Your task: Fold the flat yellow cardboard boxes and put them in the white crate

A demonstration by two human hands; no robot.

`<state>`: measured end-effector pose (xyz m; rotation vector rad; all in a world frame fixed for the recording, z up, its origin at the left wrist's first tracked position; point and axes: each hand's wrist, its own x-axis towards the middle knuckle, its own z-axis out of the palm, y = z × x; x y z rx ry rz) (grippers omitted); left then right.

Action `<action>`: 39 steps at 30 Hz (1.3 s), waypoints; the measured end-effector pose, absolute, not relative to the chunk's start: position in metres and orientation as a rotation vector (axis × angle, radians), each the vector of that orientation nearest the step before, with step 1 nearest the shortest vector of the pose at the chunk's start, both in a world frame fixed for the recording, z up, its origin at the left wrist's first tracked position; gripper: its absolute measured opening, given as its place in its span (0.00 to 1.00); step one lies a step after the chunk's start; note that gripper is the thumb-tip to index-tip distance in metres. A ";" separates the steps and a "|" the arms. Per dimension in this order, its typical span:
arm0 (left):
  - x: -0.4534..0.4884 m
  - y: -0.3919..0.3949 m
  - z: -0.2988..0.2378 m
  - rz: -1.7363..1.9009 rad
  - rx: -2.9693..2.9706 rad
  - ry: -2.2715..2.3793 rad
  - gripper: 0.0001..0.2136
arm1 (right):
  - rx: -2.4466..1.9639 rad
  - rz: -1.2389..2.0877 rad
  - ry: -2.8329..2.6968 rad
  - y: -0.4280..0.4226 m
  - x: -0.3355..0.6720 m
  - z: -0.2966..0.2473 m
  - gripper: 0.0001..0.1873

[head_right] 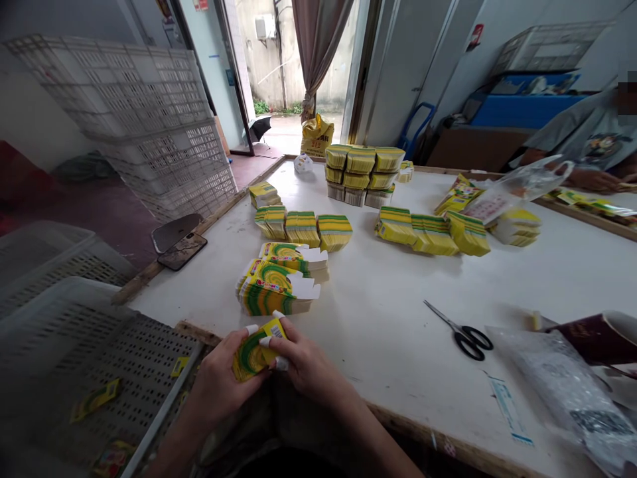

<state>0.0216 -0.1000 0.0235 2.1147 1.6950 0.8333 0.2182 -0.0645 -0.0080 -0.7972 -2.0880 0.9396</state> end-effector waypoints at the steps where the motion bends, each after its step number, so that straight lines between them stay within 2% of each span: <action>1: 0.021 -0.100 0.024 0.820 2.097 1.696 0.23 | -0.785 0.934 -2.083 -0.063 0.219 -0.003 0.17; 8: 0.022 -0.103 0.026 0.779 2.056 1.689 0.25 | -0.825 0.949 -2.190 -0.060 0.220 0.007 0.17; 13: 0.028 -0.101 0.020 0.850 2.106 1.773 0.22 | -0.919 1.074 -1.931 -0.070 0.205 -0.017 0.35; 16: 0.029 -0.101 0.016 0.903 2.133 1.730 0.24 | -0.863 1.330 -1.640 -0.071 0.205 -0.021 0.39; 19: 0.031 -0.102 0.011 0.964 2.197 1.710 0.25 | -0.954 1.378 -1.566 -0.068 0.206 -0.019 0.35; 24: 0.035 -0.103 0.005 1.070 2.284 1.753 0.24 | -1.076 1.119 -1.593 -0.066 0.197 -0.017 0.31; 31: 0.039 -0.107 0.004 1.099 2.341 1.743 0.23 | -1.164 1.066 -1.617 -0.064 0.197 -0.006 0.27; 34: 0.038 -0.109 0.004 1.089 2.324 1.755 0.23 | -1.241 0.999 -1.646 -0.066 0.196 -0.005 0.26; 39: 0.032 -0.107 0.001 1.041 2.284 1.764 0.23 | -1.118 1.082 -1.654 -0.070 0.189 -0.005 0.28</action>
